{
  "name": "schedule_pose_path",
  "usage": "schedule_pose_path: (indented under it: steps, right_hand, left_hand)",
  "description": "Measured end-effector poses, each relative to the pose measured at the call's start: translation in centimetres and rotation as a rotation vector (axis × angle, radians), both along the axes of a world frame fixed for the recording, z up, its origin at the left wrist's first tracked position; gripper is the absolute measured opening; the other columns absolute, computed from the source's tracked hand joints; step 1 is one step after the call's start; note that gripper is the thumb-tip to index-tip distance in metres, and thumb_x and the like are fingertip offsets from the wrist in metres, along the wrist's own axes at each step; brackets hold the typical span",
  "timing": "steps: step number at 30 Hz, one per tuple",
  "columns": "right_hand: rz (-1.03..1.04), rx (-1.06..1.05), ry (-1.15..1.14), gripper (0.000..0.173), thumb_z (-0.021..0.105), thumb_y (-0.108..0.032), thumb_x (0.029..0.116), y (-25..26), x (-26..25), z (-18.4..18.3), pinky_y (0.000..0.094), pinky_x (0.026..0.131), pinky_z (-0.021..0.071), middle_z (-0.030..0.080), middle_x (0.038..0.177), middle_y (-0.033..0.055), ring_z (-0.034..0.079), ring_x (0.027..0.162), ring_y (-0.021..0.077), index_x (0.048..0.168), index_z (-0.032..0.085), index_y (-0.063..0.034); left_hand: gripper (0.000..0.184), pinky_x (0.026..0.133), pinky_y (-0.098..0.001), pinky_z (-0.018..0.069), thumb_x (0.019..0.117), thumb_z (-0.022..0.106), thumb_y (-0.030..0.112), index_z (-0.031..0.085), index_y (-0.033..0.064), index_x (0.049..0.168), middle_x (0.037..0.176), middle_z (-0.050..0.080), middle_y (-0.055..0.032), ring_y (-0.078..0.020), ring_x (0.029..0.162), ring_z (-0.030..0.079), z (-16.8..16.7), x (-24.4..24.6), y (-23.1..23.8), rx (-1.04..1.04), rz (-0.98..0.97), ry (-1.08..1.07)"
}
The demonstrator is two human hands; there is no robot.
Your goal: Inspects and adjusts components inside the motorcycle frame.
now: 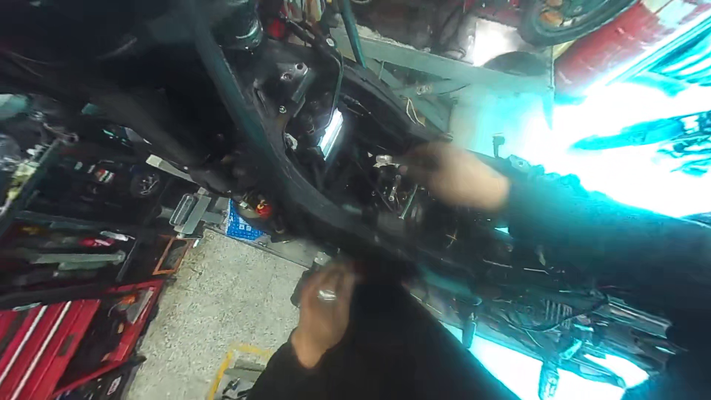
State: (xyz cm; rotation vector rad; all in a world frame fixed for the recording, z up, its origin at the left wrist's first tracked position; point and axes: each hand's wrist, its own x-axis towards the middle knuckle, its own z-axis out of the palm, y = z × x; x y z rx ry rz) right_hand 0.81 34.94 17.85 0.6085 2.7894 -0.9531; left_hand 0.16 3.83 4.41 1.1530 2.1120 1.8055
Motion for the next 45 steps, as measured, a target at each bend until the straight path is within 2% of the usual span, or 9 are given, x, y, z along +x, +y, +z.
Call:
schedule_pose_path:
  steps: [2,4,7,10,12,19,23,40,45]
  right_hand:
    - [0.083,0.178,0.002,0.03,0.053,-0.027,0.1063,0.6,-1.3,-3.7,0.06,0.089,0.0549,0.068,0.113,0.0197,0.069,0.102,0.0359,0.117,0.072,-0.0055]
    - [0.172,0.356,0.029,0.027,0.052,-0.02,0.1039,1.0,-2.6,-6.5,0.0616,0.086,0.0562,0.067,0.117,0.0213,0.069,0.103,0.04,0.115,0.071,-0.0046]
    - [0.298,0.436,-0.079,0.019,0.063,-0.012,0.094,0.6,-4.7,-7.8,0.0646,0.077,0.0566,0.066,0.117,0.022,0.069,0.098,0.0427,0.107,0.071,-0.0012]
    - [0.347,0.369,-0.296,0.014,0.072,-0.013,0.0871,-0.3,-7.2,-8.0,0.0656,0.076,0.0542,0.069,0.098,0.022,0.069,0.094,0.043,0.096,0.071,-0.0023]
    - [0.437,0.304,-0.353,0.017,0.071,-0.02,0.0913,0.3,-8.8,-8.1,0.0652,0.08,0.0538,0.071,0.098,0.0194,0.069,0.097,0.0408,0.103,0.073,-0.0081]
    - [0.57,0.228,-0.394,0.023,0.064,-0.02,0.0984,1.1,-10.7,-7.8,0.0655,0.093,0.049,0.068,0.112,0.0244,0.065,0.11,0.0428,0.107,0.071,0.0009]
    - [0.548,0.211,-0.352,0.02,0.064,-0.02,0.0973,1.3,-10.6,-7.6,0.0644,0.084,0.0499,0.069,0.1,0.0224,0.066,0.1,0.0409,0.097,0.071,-0.0011]
    - [0.621,0.31,-0.49,0.024,0.063,-0.019,0.099,0.6,-11.7,-7.3,0.0653,0.086,0.0501,0.068,0.104,0.0261,0.066,0.104,0.0433,0.102,0.068,0.005]
    - [0.502,0.234,-0.439,0.025,0.062,-0.02,0.0996,0.8,-11.8,-7.2,0.0666,0.081,0.0486,0.067,0.099,0.0263,0.066,0.097,0.0433,0.097,0.066,0.0047]
  left_hand:
    - [0.038,0.069,-0.0238,0.0566,0.1094,0.047,0.029,0.067,0.003,0.091,0.086,0.067,-0.0032,-0.0057,0.074,0.063,-1.8,-0.6,-1.1,-0.041,0.125,0.014]
    - [0.04,0.068,-0.0248,0.0567,0.1094,0.044,0.028,0.066,0.0013,0.089,0.081,0.066,-0.0053,-0.0072,0.071,0.063,-3.5,-0.8,-1.8,-0.123,0.216,0.07]
    - [0.043,0.066,-0.029,0.0569,0.1086,0.046,0.032,0.066,0.0027,0.084,0.077,0.066,-0.0081,-0.0121,0.069,0.065,-4.3,-0.5,-1.5,-0.242,0.289,0.173]
    - [0.042,0.059,-0.0359,0.0547,0.1065,0.047,0.033,0.063,0.0056,0.078,0.073,0.065,-0.0081,-0.0177,0.065,0.064,-3.9,-0.3,-0.4,-0.381,0.362,0.264]
    - [0.043,0.058,-0.0375,0.0545,0.1062,0.047,0.033,0.063,0.0052,0.077,0.072,0.064,-0.0088,-0.0196,0.064,0.064,-3.8,-0.2,-0.3,-0.409,0.381,0.291]
    - [0.045,0.059,-0.0423,0.0561,0.1055,0.046,0.033,0.067,0.0052,0.076,0.077,0.069,-0.0113,-0.025,0.068,0.068,-4.0,-0.2,-0.2,-0.486,0.363,0.384]
    - [0.043,0.058,-0.0422,0.0556,0.1054,0.046,0.033,0.066,0.007,0.077,0.078,0.069,-0.0106,-0.0254,0.069,0.068,-4.1,-0.3,-0.2,-0.501,0.335,0.43]
    - [0.039,0.061,-0.0409,0.0567,0.1042,0.05,0.03,0.067,0.0065,0.079,0.079,0.069,-0.0107,-0.0251,0.072,0.069,-4.4,0.0,-0.4,-0.5,0.312,0.47]
    - [0.037,0.063,-0.0415,0.0583,0.1028,0.051,0.029,0.069,0.0064,0.079,0.081,0.07,-0.0106,-0.0253,0.073,0.07,-4.4,-0.1,-0.5,-0.514,0.314,0.48]
